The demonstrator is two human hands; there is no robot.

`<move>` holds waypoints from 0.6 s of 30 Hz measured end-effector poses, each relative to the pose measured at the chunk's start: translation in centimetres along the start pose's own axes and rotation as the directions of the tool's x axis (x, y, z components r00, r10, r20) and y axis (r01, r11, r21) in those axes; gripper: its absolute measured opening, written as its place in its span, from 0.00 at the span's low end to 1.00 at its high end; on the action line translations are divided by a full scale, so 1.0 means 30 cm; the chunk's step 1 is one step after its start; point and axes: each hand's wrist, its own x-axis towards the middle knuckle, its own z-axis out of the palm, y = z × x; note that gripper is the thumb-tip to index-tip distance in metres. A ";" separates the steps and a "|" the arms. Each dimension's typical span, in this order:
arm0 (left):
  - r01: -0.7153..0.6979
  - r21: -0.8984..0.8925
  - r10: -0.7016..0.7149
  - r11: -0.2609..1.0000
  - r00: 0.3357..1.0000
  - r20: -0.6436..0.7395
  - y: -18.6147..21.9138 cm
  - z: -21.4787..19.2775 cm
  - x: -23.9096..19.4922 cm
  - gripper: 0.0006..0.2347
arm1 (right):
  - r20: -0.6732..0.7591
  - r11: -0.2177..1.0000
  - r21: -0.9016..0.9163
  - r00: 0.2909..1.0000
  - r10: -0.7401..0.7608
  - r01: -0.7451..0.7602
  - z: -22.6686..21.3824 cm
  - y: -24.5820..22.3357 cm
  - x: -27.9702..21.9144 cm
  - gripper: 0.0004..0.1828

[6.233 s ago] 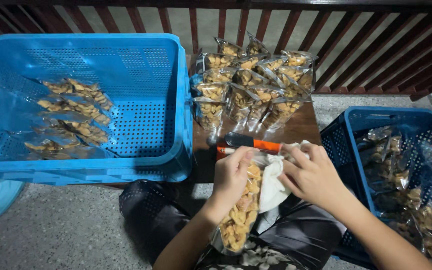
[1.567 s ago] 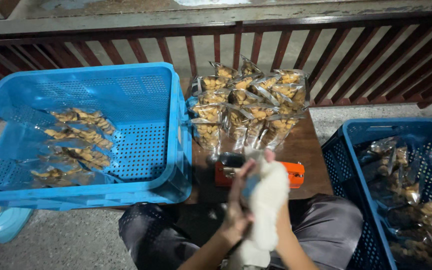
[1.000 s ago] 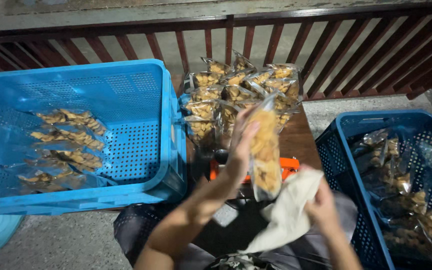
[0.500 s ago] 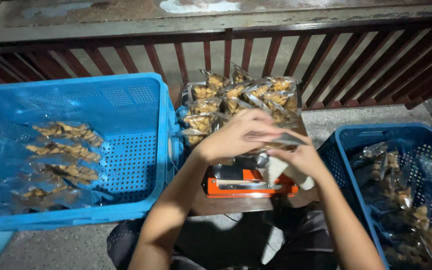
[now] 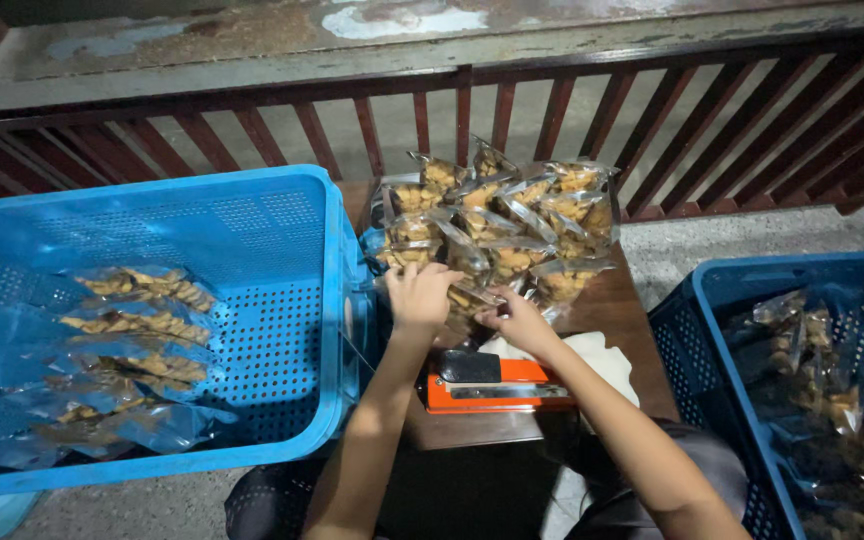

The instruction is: The person sits on the floor and repeatedly picks up clear plastic bags filled with snacks from a blue basket. They wipe each bag with a white cloth, then use an orange handheld sealer to close the top of the bag before placing it into a second blue basket.

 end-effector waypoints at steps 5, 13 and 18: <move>-0.088 0.096 0.112 0.991 0.953 -0.282 0.048 -0.097 -0.033 0.23 | -0.124 0.999 -0.047 0.992 0.008 -0.014 -0.028 -0.033 -0.063 0.21; 0.024 -0.661 0.051 0.750 0.994 0.094 0.315 -0.350 -0.168 0.19 | -0.533 0.875 0.277 0.821 -0.205 0.398 -0.124 -0.311 -0.321 0.11; 0.068 -0.853 0.107 0.518 0.984 0.144 0.361 -0.491 -0.176 0.12 | -0.368 0.806 0.312 0.846 -0.385 0.502 -0.169 -0.490 -0.444 0.21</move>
